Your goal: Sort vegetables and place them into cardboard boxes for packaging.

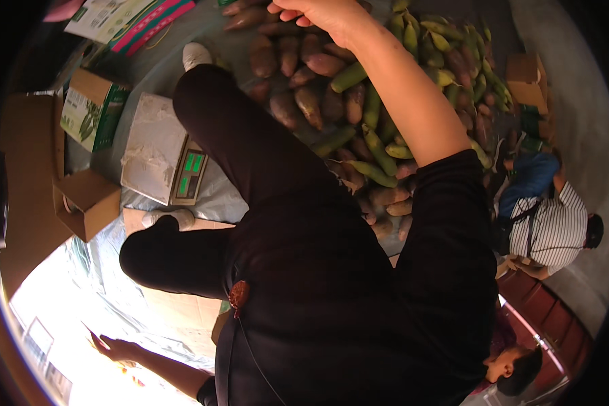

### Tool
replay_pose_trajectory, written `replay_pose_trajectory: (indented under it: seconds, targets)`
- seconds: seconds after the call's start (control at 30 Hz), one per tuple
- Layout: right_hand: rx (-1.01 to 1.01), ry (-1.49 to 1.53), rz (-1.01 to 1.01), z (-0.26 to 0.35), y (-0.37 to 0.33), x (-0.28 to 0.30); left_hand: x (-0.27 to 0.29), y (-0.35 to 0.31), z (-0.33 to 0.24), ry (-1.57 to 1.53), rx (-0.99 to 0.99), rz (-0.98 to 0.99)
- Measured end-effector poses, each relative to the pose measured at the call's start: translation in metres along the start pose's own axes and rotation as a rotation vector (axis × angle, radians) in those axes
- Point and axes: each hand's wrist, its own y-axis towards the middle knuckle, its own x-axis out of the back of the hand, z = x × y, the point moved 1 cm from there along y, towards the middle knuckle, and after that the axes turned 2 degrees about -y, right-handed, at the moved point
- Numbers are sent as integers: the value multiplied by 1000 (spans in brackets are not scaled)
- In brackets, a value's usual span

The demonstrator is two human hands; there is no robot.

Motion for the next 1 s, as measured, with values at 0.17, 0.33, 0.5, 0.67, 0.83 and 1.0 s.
replay_pose_trajectory:
  seconds: [0.17,0.33,0.5,0.67,0.83,1.0]
  targets:
    - [-54,93,-37,-71,19,37,-84,13,-110,-276,-316,198]
    - [-227,153,-180,-72,48,46,-144,-17,-204,-509,-538,358]
    - [-177,262,-229,-36,111,38,-174,-52,-266,-635,-537,566]
    - [-160,399,-320,20,191,13,-206,-72,-265,-685,-553,681]
    - [-208,523,-416,62,264,4,-225,-78,-245,-631,-452,723]
    - [-358,558,-467,74,326,1,-236,-77,-232,-587,-386,725]
